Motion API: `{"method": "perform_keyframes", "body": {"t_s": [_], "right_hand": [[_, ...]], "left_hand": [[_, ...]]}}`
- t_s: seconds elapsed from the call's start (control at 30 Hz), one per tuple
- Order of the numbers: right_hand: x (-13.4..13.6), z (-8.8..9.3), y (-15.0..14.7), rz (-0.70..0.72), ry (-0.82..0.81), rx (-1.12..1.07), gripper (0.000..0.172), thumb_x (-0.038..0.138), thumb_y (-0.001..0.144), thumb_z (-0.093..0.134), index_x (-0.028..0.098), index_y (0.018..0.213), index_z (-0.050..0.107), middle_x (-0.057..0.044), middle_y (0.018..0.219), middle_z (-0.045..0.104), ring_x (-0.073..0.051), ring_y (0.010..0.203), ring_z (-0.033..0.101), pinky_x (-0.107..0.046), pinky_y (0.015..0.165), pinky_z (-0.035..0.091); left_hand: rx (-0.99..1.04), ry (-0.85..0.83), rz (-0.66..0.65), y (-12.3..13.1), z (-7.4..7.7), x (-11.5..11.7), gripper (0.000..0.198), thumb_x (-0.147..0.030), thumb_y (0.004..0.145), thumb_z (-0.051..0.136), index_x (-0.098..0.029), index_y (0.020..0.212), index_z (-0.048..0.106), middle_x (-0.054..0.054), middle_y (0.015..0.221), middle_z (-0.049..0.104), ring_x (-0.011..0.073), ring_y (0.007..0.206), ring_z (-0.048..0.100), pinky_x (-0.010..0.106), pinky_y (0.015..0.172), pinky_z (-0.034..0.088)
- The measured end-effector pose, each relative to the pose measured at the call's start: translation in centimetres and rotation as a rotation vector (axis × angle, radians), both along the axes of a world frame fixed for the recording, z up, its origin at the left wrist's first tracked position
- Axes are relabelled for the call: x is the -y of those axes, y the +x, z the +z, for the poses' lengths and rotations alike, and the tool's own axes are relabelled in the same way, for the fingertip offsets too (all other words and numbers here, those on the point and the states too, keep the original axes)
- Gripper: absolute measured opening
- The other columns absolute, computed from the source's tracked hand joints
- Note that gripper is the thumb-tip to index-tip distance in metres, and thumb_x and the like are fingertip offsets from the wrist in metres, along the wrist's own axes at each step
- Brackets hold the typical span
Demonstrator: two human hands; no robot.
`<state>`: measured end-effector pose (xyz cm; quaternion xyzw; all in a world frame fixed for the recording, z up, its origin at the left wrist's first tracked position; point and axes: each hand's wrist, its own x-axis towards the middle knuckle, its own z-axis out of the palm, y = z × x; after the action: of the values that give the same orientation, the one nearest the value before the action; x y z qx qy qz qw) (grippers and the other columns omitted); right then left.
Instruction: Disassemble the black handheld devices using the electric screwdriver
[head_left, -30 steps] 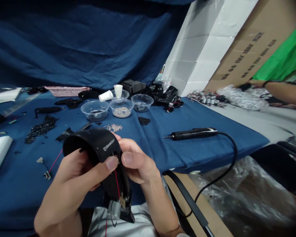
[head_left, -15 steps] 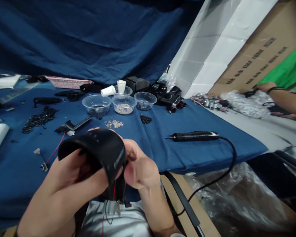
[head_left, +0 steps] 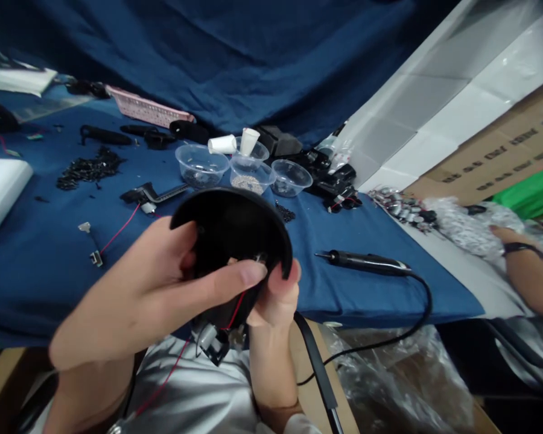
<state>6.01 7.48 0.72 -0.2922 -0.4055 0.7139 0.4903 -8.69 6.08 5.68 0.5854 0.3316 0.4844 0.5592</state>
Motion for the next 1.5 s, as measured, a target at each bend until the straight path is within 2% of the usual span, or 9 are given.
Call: {"method": "perform_keyframes", "body": {"t_s": [0.13, 0.3, 0.5, 0.77, 0.9, 1.03, 1.17, 1.3, 1.5], "right_hand": [[-1.5, -0.5, 0.3, 0.033, 0.068, -0.171, 0.066, 0.090, 0.070, 0.086, 0.027, 0.087, 0.079, -0.009, 0.092, 0.082, -0.034, 0.116, 0.080, -0.045, 0.092, 0.070], [-2.4, -0.1, 0.5, 0.077, 0.127, -0.141, 0.073, 0.089, 0.074, 0.086, 0.022, 0.100, 0.081, -0.008, 0.094, 0.081, -0.032, 0.112, 0.080, -0.040, 0.090, 0.069], [-1.9, 0.9, 2.9, -0.187, 0.352, 0.349, 0.056, 0.072, 0.087, 0.088, 0.019, 0.103, 0.080, -0.004, 0.097, 0.081, -0.019, 0.094, 0.077, -0.030, 0.084, 0.063], [-1.6, 0.7, 4.5, -0.286, 0.525, 0.659, 0.006, 0.026, 0.095, 0.082, 0.021, 0.096, 0.083, 0.001, 0.085, 0.083, -0.012, 0.076, 0.076, -0.024, 0.070, 0.056], [-1.4, 0.7, 4.2, -0.371, 0.591, 0.702, 0.010, 0.021, 0.098, 0.075, 0.021, 0.092, 0.083, 0.001, 0.086, 0.084, -0.011, 0.077, 0.076, -0.023, 0.071, 0.056], [-1.5, 0.8, 3.9, -0.314, 0.525, 0.658, 0.008, 0.026, 0.093, 0.086, 0.021, 0.095, 0.080, 0.002, 0.084, 0.082, -0.012, 0.077, 0.076, -0.022, 0.069, 0.055], [-2.1, 0.7, 4.4, -0.257, 0.485, 0.649, 0.011, 0.026, 0.095, 0.083, 0.020, 0.090, 0.075, 0.003, 0.084, 0.080, -0.010, 0.077, 0.073, -0.021, 0.070, 0.052], [-2.7, 0.5, 5.9, -0.172, 0.407, 0.571, 0.018, 0.030, 0.093, 0.085, 0.020, 0.087, 0.071, 0.004, 0.080, 0.075, -0.009, 0.070, 0.066, -0.021, 0.065, 0.050], [-2.8, 0.7, 7.9, -0.028, 0.266, 0.361, 0.042, 0.038, 0.068, 0.108, 0.017, 0.090, 0.079, 0.002, 0.077, 0.075, -0.010, 0.071, 0.066, -0.023, 0.070, 0.054]], "left_hand": [[0.009, 0.021, 0.073, 0.7, 0.5, -1.1, 0.028, -0.042, 0.102, 0.078, -0.021, 0.083, 0.075, -0.004, 0.072, 0.067, 0.0126, 0.066, 0.065, 0.018, 0.057, 0.056], [-0.021, 0.026, 0.311, 1.6, -0.8, -2.8, 0.033, -0.038, 0.094, 0.086, -0.020, 0.073, 0.068, -0.005, 0.072, 0.062, 0.0120, 0.066, 0.059, 0.019, 0.058, 0.053], [-0.114, 0.249, 0.680, 1.9, -2.4, -4.2, 0.033, -0.040, 0.099, 0.076, -0.022, 0.072, 0.070, -0.001, 0.076, 0.072, 0.0171, 0.071, 0.064, 0.027, 0.065, 0.053], [-0.343, 0.310, 0.863, 1.8, -2.4, -4.5, 0.035, -0.044, 0.108, 0.066, -0.025, 0.079, 0.068, -0.003, 0.063, 0.058, 0.0168, 0.061, 0.050, 0.031, 0.060, 0.041], [-0.458, 0.394, 0.950, 2.1, -2.5, -4.3, 0.022, -0.038, 0.110, 0.059, -0.025, 0.099, 0.074, -0.004, 0.067, 0.065, 0.0183, 0.062, 0.055, 0.032, 0.066, 0.042], [-0.458, 0.456, 0.922, 2.4, -3.1, -4.6, 0.022, -0.038, 0.114, 0.057, -0.025, 0.113, 0.075, 0.003, 0.105, 0.082, 0.0247, 0.094, 0.074, 0.036, 0.088, 0.052], [-0.314, 0.415, 0.696, 2.6, -3.6, -5.0, 0.023, -0.040, 0.115, 0.057, -0.027, 0.131, 0.067, 0.005, 0.129, 0.079, 0.0265, 0.119, 0.075, 0.038, 0.105, 0.056], [-0.211, 0.323, 0.410, 3.0, -4.0, -5.3, 0.057, -0.040, 0.097, 0.084, -0.028, 0.146, 0.057, 0.005, 0.130, 0.074, 0.0253, 0.114, 0.077, 0.037, 0.100, 0.063], [-0.076, 0.240, 0.340, 3.2, -4.7, -5.2, 0.085, -0.032, 0.077, 0.100, -0.030, 0.148, 0.053, 0.006, 0.124, 0.072, 0.0253, 0.103, 0.078, 0.042, 0.097, 0.067]]}}
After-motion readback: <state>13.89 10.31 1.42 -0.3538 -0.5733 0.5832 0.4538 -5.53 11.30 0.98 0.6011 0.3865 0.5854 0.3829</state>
